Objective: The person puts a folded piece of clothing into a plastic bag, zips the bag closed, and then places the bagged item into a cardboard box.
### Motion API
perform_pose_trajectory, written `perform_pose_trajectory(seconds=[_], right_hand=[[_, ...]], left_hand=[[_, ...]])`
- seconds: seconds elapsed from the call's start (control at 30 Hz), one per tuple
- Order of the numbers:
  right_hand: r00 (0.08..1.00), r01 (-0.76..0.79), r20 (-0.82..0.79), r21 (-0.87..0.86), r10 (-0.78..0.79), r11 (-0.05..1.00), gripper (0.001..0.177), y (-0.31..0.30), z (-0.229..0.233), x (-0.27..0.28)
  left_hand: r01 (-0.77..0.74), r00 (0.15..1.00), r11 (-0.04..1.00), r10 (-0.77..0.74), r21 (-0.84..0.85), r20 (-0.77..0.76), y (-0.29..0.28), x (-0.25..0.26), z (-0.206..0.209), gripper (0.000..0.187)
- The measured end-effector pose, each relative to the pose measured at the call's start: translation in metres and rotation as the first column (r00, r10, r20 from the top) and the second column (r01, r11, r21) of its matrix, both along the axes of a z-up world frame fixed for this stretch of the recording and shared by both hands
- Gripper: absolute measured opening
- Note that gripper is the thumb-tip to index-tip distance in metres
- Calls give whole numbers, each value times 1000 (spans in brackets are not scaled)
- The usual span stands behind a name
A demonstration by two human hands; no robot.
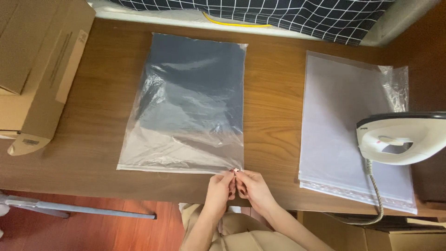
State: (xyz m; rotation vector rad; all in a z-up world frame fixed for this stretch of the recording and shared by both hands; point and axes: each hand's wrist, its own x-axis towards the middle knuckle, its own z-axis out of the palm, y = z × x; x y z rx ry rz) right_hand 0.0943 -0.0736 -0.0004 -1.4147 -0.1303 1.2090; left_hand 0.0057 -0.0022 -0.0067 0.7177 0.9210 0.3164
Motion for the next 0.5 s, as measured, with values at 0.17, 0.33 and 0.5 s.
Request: perform_pose_trajectory(seconds=[0.17, 0.33, 0.5], right_hand=[[1000, -10, 21, -4, 10, 1000, 43, 2, 13, 0], [999, -39, 19, 54, 38, 998, 43, 1, 15, 3], [999, -47, 29, 33, 46, 998, 46, 2, 18, 6]], left_hand=[[-15, 1000, 1000, 15, 1, -14, 7, -4, 8, 40], [-40, 998, 999, 40, 0, -57, 17, -10, 15, 42], [-97, 993, 995, 97, -2, -61, 29, -18, -4, 39]])
